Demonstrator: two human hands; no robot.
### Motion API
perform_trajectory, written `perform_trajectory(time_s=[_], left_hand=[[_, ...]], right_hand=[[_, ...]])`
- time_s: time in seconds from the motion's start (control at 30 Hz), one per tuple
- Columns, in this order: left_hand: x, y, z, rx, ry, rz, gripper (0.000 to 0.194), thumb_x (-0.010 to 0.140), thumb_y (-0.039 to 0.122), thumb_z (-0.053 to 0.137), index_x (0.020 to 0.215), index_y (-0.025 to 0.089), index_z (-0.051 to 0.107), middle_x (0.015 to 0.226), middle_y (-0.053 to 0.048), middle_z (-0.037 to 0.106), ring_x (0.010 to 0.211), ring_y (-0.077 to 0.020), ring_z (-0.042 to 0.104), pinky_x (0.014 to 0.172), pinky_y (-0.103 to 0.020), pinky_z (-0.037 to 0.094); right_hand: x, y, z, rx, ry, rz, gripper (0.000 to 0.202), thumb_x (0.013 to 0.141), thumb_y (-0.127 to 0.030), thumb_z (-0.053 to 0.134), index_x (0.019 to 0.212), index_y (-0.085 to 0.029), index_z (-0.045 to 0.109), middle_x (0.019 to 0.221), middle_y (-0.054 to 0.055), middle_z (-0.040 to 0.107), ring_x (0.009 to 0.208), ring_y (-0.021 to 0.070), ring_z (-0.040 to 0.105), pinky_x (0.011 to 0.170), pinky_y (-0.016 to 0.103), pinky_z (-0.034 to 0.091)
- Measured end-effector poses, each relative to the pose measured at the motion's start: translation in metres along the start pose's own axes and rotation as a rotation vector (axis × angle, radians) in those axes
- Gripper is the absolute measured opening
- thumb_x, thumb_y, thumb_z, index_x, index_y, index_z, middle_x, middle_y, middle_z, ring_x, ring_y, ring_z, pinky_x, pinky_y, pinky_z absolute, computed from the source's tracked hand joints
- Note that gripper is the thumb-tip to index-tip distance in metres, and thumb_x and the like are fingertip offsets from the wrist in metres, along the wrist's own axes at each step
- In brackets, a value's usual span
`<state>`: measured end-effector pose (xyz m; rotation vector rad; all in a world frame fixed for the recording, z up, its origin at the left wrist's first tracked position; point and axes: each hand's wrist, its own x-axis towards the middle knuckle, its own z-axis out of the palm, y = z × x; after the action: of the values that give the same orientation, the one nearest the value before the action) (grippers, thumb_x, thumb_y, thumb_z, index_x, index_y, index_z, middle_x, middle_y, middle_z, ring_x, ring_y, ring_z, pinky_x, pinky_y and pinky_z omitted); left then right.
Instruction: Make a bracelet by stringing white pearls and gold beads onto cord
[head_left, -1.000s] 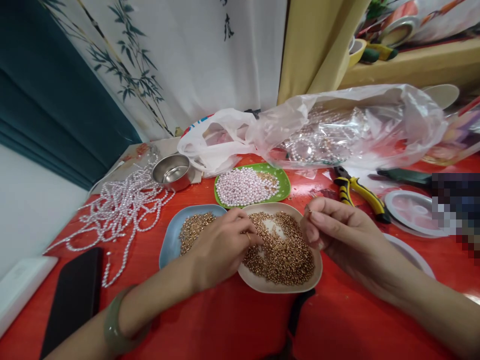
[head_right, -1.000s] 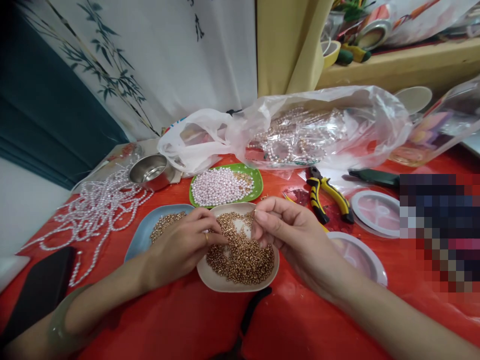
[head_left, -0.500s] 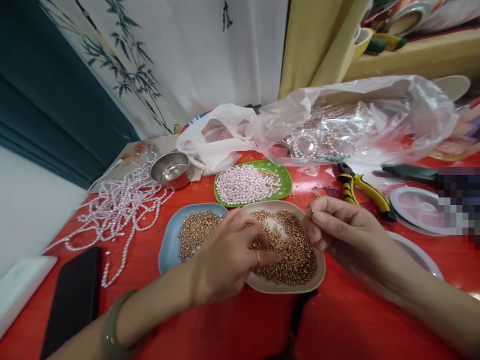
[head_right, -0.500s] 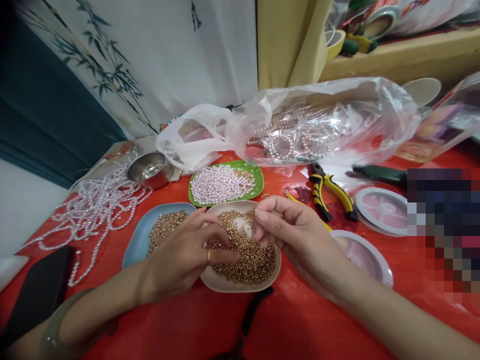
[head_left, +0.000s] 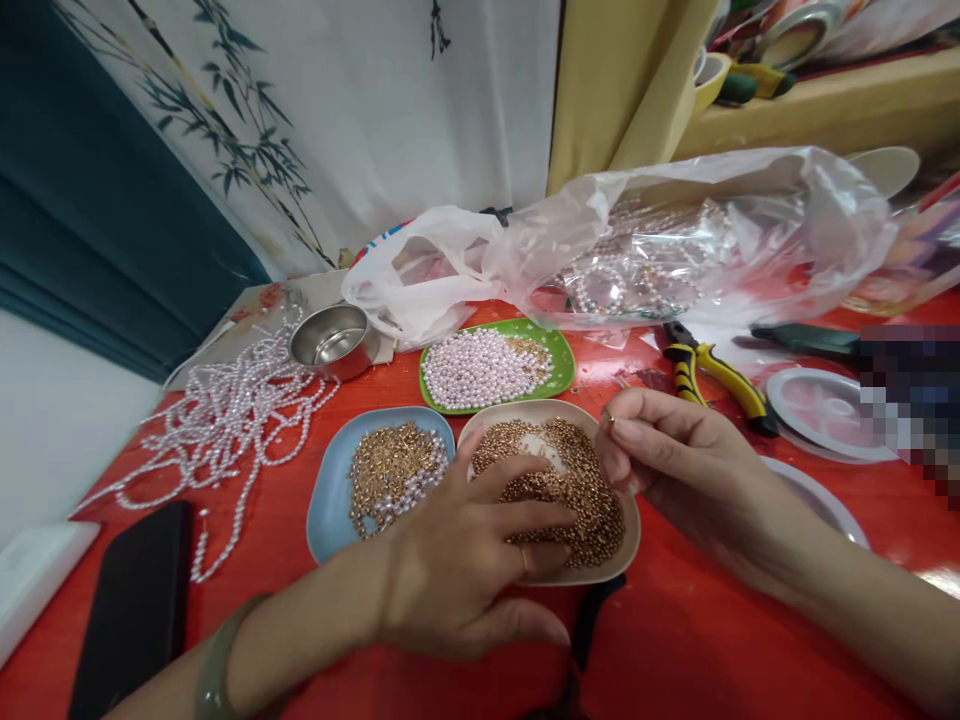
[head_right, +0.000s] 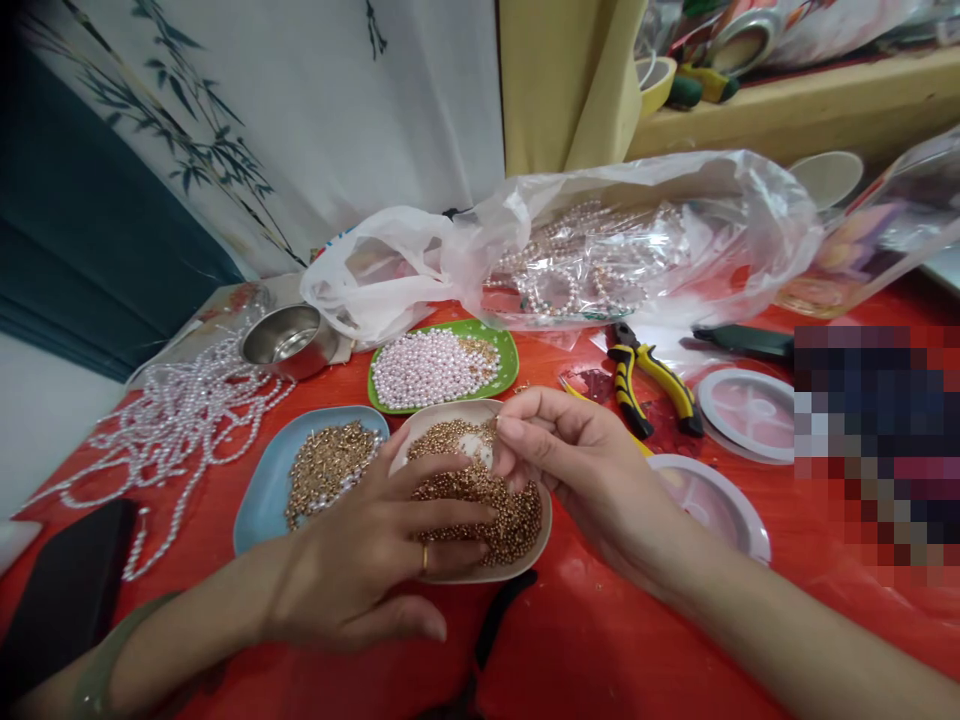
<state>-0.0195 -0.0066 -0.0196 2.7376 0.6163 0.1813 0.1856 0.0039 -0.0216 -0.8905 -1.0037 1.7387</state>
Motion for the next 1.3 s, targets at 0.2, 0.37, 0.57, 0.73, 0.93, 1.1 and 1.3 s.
perform_trajectory(time_s=[0.2,0.37,0.57,0.73,0.93,1.1,1.3], left_hand=[[-0.006,-0.005,-0.008,0.013,0.155,-0.078,0.041,0.086,0.052,0.03,0.095,0.028,0.063,0.122,0.001,0.056,0.124,-0.0254,0.032,0.102,-0.056,-0.004],[-0.001,-0.005,0.004,0.022,0.079,-0.01,0.051,0.078,0.062,0.039,0.11,0.027,0.057,0.13,-0.003,0.048,0.127,-0.0286,0.025,0.102,-0.056,0.001],[-0.005,-0.009,-0.002,0.011,0.203,-0.069,0.047,0.089,0.049,0.024,0.084,0.025,0.065,0.116,-0.001,0.059,0.123,-0.0254,0.034,0.101,-0.058,-0.006],[-0.001,-0.008,0.0,0.023,0.193,-0.063,0.045,0.09,0.046,0.021,0.113,0.025,0.054,0.12,-0.002,0.057,0.125,-0.0246,0.03,0.102,-0.056,-0.004],[0.004,-0.004,0.001,0.014,0.184,-0.136,0.042,0.09,0.041,0.025,0.12,0.023,0.048,0.118,-0.005,0.056,0.125,-0.0263,0.028,0.101,-0.058,0.001],[0.009,-0.001,-0.001,-0.047,0.179,-0.145,0.042,0.09,0.036,0.025,0.125,0.021,0.042,0.122,-0.005,0.055,0.127,-0.025,0.025,0.101,-0.058,0.0],[0.014,0.001,0.003,-0.105,-0.038,0.051,0.037,0.09,0.035,0.028,0.116,0.023,0.051,0.118,0.0,0.059,0.13,-0.0195,0.026,0.105,-0.054,0.0]], right_hand=[[0.001,0.002,-0.003,0.013,-0.007,-0.004,0.015,0.074,-0.028,0.065,0.063,-0.019,0.061,0.056,-0.003,0.056,0.049,0.0063,0.046,0.045,0.019,0.035],[0.0,0.001,-0.001,0.017,-0.006,0.011,0.017,0.073,-0.028,0.066,0.061,-0.018,0.06,0.055,-0.003,0.056,0.049,0.0057,0.046,0.046,0.019,0.035],[0.0,-0.001,0.0,-0.014,0.004,-0.003,0.018,0.073,-0.029,0.065,0.061,-0.018,0.06,0.055,-0.003,0.056,0.049,0.0058,0.046,0.046,0.019,0.035],[0.001,0.001,-0.001,-0.03,0.014,0.005,0.018,0.073,-0.031,0.065,0.061,-0.018,0.059,0.055,-0.003,0.054,0.048,0.0071,0.045,0.044,0.02,0.036],[0.001,0.003,-0.002,-0.031,-0.011,-0.006,0.018,0.074,-0.031,0.064,0.062,-0.019,0.059,0.056,-0.003,0.054,0.05,0.0071,0.046,0.046,0.02,0.036],[0.001,0.001,-0.002,-0.002,0.0,0.001,0.017,0.075,-0.029,0.064,0.063,-0.018,0.059,0.056,-0.003,0.054,0.05,0.007,0.045,0.047,0.02,0.036],[0.001,0.0,-0.003,0.002,0.004,-0.019,0.016,0.075,-0.027,0.064,0.062,-0.018,0.058,0.057,-0.003,0.054,0.051,0.0065,0.046,0.047,0.019,0.036]])
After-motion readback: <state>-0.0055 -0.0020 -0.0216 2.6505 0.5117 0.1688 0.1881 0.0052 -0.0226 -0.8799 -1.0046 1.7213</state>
